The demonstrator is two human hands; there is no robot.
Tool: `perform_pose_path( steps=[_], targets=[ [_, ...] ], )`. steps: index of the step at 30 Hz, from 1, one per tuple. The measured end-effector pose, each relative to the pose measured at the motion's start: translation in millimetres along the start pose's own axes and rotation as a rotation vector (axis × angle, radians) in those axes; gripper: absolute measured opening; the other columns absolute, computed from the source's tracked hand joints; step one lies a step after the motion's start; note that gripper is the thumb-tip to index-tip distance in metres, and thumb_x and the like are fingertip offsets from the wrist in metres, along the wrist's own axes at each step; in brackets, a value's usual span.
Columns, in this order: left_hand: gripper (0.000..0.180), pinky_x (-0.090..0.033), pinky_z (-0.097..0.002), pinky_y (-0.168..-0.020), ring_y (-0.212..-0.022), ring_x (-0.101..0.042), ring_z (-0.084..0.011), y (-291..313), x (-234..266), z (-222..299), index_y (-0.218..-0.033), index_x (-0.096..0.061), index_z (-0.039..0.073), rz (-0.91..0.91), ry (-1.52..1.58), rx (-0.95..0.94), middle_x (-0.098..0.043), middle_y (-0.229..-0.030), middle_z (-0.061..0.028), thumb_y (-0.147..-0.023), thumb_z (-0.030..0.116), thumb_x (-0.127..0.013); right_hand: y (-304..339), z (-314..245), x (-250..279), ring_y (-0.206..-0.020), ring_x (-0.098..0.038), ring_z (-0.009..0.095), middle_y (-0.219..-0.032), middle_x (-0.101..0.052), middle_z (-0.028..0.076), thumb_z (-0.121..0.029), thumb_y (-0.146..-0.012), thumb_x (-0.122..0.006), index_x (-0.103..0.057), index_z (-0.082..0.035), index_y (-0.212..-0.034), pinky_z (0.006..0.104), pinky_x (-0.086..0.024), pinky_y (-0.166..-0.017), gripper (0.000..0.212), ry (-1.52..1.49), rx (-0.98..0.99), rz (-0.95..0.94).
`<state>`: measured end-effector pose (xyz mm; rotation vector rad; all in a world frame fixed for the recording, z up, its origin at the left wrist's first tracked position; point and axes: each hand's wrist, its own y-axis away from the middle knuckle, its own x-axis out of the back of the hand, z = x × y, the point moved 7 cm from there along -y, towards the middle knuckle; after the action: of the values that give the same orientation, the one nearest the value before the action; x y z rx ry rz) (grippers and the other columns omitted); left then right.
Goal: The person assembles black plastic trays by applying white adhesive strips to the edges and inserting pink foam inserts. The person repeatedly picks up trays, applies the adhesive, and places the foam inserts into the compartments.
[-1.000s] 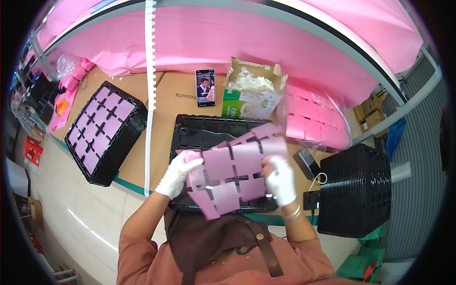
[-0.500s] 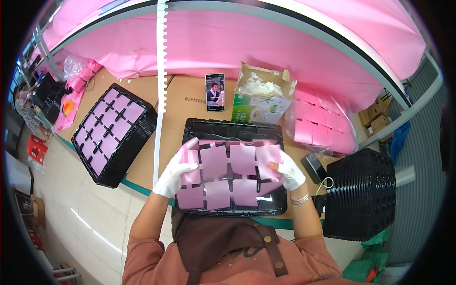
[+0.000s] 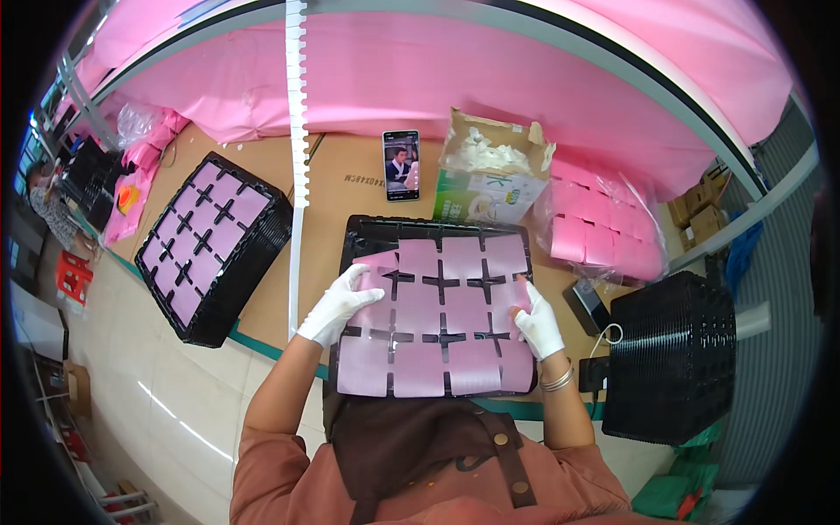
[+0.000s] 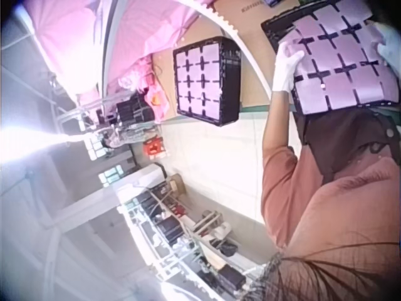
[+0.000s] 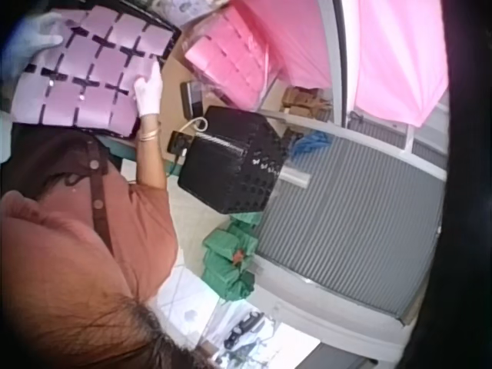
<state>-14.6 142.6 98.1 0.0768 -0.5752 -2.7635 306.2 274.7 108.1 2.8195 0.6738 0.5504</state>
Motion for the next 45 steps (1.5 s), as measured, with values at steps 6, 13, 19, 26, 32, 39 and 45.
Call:
perform_pose_path(
  steps=[6, 13, 19, 26, 32, 39, 45],
  targets=[
    [0.082, -0.045, -0.0281, -0.094, -0.105, -0.053, -0.0137, 22.0, -22.4, 58.4, -0.153, -0.027, 0.009, -0.119, 0.098, -0.297, -0.048, -0.137, -0.0104, -0.081, -0.003, -0.066, -1.6, 2.5, 1.4, -0.050, -0.051, 0.009, -0.081, -0.064, 0.005, 0.000, -0.086, -0.056, -0.043, -0.006, -0.144, 0.0260, -0.044, -0.043, 0.060, -0.097, 0.085, 0.036],
    [0.068, -0.051, -0.0311, -0.083, -0.093, -0.062, -0.0165, 1.2, 8.2, 1.8, -0.144, -0.043, 0.007, 0.141, -0.282, -0.008, -0.065, -0.110, -0.0154, -0.083, 0.018, -0.071, -7.0, 13.8, 0.6, -0.057, -0.062, 0.014, -0.080, -0.067, 0.012, -0.006, -0.084, -0.060, -0.049, -0.002, -0.138, 0.0300, -0.049, -0.049, 0.055, 0.080, -0.016, 0.107],
    [0.070, -0.049, -0.0368, -0.091, -0.103, -0.064, -0.0269, -2.6, 6.0, 21.2, -0.144, -0.040, 0.006, 0.274, -0.458, -0.215, -0.063, -0.116, -0.0219, -0.082, 0.018, -0.072, -3.1, 0.2, 2.0, -0.072, -0.068, 0.028, -0.079, -0.068, 0.014, -0.017, -0.081, -0.061, -0.048, -0.009, -0.141, 0.0395, -0.053, -0.070, 0.062, 0.517, -0.032, 0.217],
    [0.075, -0.047, -0.0395, -0.094, -0.108, -0.058, -0.0303, 7.5, 6.0, 20.6, -0.149, -0.032, 0.008, 0.279, -0.583, -0.245, -0.054, -0.120, -0.0188, -0.083, 0.010, -0.068, 8.0, -1.6, 9.4, -0.078, -0.067, 0.029, -0.081, -0.066, 0.009, -0.014, -0.079, -0.058, -0.042, -0.013, -0.145, 0.0422, -0.052, -0.077, 0.068, 0.632, -0.083, 0.255],
    [0.076, -0.049, -0.0379, -0.087, -0.098, -0.058, -0.0303, 6.4, 0.4, 17.8, -0.147, -0.033, 0.007, 0.396, -0.699, -0.364, -0.053, -0.112, -0.0168, -0.081, 0.005, -0.068, 1.3, -1.9, 10.1, -0.080, -0.067, 0.030, -0.084, -0.067, 0.008, -0.015, -0.080, -0.059, -0.044, -0.015, -0.144, 0.0429, -0.052, -0.078, 0.066, 0.662, -0.076, 0.281],
    [0.072, -0.050, -0.0315, -0.075, -0.075, -0.055, -0.0166, 9.5, 6.9, 13.2, -0.145, -0.039, 0.006, 0.381, -0.702, -0.402, -0.053, -0.109, -0.0134, -0.080, 0.005, -0.071, 3.5, -4.7, 5.1, -0.082, -0.068, 0.031, -0.088, -0.069, 0.009, -0.018, -0.082, -0.061, -0.046, -0.013, -0.142, 0.0437, -0.052, -0.078, 0.062, 0.648, -0.090, 0.247],
    [0.060, -0.052, -0.0345, -0.073, -0.075, -0.059, -0.0195, 42.5, 33.7, 37.3, -0.138, -0.046, 0.006, 0.593, -0.807, -0.493, -0.054, -0.112, -0.0137, -0.083, 0.011, -0.071, 8.8, 10.3, 58.5, -0.075, -0.067, 0.030, -0.081, -0.068, 0.012, -0.018, -0.084, -0.065, -0.055, -0.005, -0.129, 0.0414, -0.052, -0.072, 0.048, 0.617, 0.060, 0.447]
  ],
)
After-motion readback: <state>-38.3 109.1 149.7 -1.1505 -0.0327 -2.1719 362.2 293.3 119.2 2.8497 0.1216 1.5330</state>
